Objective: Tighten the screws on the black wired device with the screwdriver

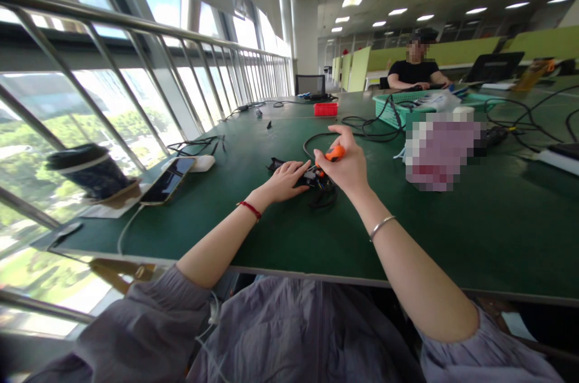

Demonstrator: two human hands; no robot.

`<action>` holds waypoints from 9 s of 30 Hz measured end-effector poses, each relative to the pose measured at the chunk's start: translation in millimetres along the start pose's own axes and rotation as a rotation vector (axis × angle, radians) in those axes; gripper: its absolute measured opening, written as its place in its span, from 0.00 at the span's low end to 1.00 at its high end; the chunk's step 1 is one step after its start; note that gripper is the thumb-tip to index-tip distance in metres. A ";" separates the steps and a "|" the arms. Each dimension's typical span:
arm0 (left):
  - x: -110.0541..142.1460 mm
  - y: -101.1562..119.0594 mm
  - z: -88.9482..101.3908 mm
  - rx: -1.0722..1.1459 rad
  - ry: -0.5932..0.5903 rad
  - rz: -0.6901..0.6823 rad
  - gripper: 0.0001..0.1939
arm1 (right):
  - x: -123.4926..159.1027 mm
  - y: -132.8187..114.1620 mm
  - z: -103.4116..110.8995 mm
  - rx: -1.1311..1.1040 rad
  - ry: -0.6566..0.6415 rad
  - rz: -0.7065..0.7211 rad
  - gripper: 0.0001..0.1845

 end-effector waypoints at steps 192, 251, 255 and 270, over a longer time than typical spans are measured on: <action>-0.6 -0.8 -2.0 -0.024 0.013 0.000 0.38 | 2.8 -6.6 -2.5 -0.035 -0.046 0.114 0.11; -4.6 10.1 -13.4 -0.040 0.076 0.053 0.39 | 4.3 -13.7 -3.6 -0.102 -0.046 0.150 0.21; -4.7 15.0 -15.0 -0.042 0.113 0.072 0.39 | 4.3 -12.2 -2.1 -0.019 -0.047 0.097 0.10; -4.0 19.2 -14.7 -0.108 0.183 0.096 0.38 | 4.2 -11.9 -0.5 -0.035 -0.067 0.067 0.09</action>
Point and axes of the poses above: each hand's wrist, its own x-axis away from the middle knuckle, its own z-axis out of the back of the hand, y = z × x, the point moved 2 cm from there along -x, towards the middle knuckle, and after that the axes turned 14 degrees about -y, right-handed, at the moved point
